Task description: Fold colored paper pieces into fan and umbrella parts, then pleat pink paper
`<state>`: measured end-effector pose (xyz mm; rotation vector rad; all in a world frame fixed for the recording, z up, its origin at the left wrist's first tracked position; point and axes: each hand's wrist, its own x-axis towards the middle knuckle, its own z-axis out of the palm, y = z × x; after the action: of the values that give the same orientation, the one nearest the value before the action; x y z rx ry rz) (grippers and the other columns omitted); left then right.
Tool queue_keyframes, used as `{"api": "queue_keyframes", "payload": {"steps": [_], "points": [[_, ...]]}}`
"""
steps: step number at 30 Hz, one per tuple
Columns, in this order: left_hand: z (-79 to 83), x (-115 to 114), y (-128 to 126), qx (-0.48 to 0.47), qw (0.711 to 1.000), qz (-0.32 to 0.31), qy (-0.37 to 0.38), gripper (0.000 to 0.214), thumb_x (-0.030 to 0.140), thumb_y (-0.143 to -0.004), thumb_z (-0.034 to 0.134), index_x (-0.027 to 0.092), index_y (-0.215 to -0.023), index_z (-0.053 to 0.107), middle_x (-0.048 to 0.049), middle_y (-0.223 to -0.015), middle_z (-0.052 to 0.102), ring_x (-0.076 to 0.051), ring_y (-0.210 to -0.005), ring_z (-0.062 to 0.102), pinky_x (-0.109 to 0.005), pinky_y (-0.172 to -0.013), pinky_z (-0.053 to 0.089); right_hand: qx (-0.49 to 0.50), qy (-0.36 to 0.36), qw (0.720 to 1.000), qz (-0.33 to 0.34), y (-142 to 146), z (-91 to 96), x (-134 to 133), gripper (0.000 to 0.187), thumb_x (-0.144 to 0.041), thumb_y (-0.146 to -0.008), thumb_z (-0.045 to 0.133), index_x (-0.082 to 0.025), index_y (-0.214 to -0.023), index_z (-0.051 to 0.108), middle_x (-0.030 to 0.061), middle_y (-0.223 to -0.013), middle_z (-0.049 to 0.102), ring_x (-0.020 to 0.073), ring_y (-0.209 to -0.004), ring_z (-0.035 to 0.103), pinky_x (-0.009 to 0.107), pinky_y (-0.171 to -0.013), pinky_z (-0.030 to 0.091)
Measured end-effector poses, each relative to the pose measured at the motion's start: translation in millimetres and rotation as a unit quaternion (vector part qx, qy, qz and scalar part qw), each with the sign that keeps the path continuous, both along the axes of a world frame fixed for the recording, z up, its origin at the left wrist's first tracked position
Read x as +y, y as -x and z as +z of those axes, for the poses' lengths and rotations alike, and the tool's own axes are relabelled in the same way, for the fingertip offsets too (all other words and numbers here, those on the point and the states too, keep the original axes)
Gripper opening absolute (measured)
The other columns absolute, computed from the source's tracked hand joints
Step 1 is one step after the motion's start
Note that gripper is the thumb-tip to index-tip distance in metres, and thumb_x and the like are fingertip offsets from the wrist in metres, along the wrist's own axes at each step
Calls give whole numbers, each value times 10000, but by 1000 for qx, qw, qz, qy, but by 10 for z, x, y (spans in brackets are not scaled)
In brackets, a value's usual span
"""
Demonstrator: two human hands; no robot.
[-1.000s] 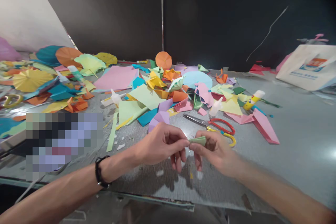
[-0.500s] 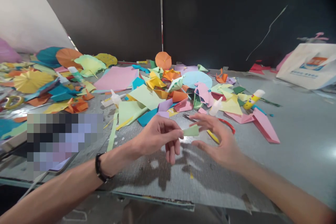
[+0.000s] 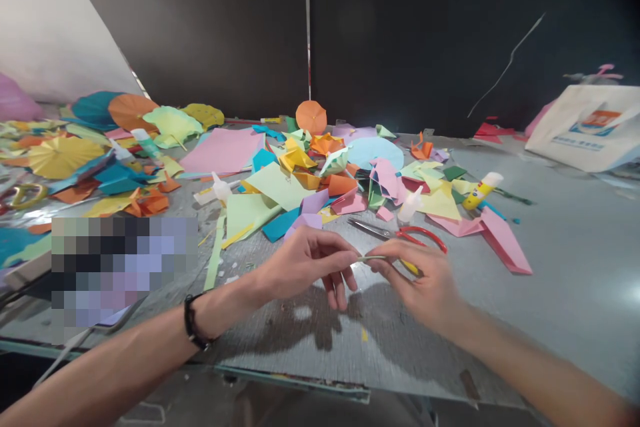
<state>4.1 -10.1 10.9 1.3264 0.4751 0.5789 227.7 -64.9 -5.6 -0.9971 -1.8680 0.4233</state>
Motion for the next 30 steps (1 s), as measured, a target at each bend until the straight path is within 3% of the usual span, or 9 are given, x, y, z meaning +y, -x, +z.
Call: {"api": "queue_keyframes", "payload": {"steps": [5, 9, 14, 21, 30], "points": [[-36, -20, -22, 13, 999, 31, -21, 274, 351, -957, 718, 93, -864, 708, -65, -719, 759, -158, -548, 754, -186, -496, 612, 107, 217, 970, 6, 74, 85, 18, 149, -322, -925, 713, -211, -840, 764, 20, -738, 755, 168, -658, 709, 261, -614, 574], [-46, -47, -27, 26, 999, 31, -16, 296, 373, -946, 721, 102, -830, 685, -54, -693, 747, -166, -547, 757, -192, -501, 620, 147, 290, 945, 46, 101, 105, 25, 212, -398, -877, 770, -203, -795, 755, 33, -719, 756, 155, -614, 684, 250, -593, 572], [-24, -62, -17, 37, 999, 22, 4, 310, 385, -926, 740, 111, -801, 664, -44, -672, 739, -157, -531, 748, -182, -486, 610, 173, 313, 931, 70, 99, 79, 28, 276, -458, -862, 808, -196, -796, 752, 18, -674, 727, 130, -563, 641, 235, -561, 545], [-33, -55, 3, 47, 998, 22, -25, 323, 417, -953, 716, 110, -856, 684, -53, -701, 753, -137, -504, 723, -177, -465, 587, 176, 292, 939, 55, 77, 99, 36, 300, -475, -876, 806, -183, -820, 762, 38, -716, 744, 130, -596, 662, 229, -584, 561], [-50, -125, -18, 14, 999, 34, -1, 340, 426, -938, 735, 107, -833, 677, -76, -722, 762, -160, -524, 737, -183, -438, 571, 183, 287, 939, 56, 102, 103, 1, 347, -522, -873, 805, -184, -834, 737, 29, -715, 724, 152, -615, 681, 267, -600, 592]]}}
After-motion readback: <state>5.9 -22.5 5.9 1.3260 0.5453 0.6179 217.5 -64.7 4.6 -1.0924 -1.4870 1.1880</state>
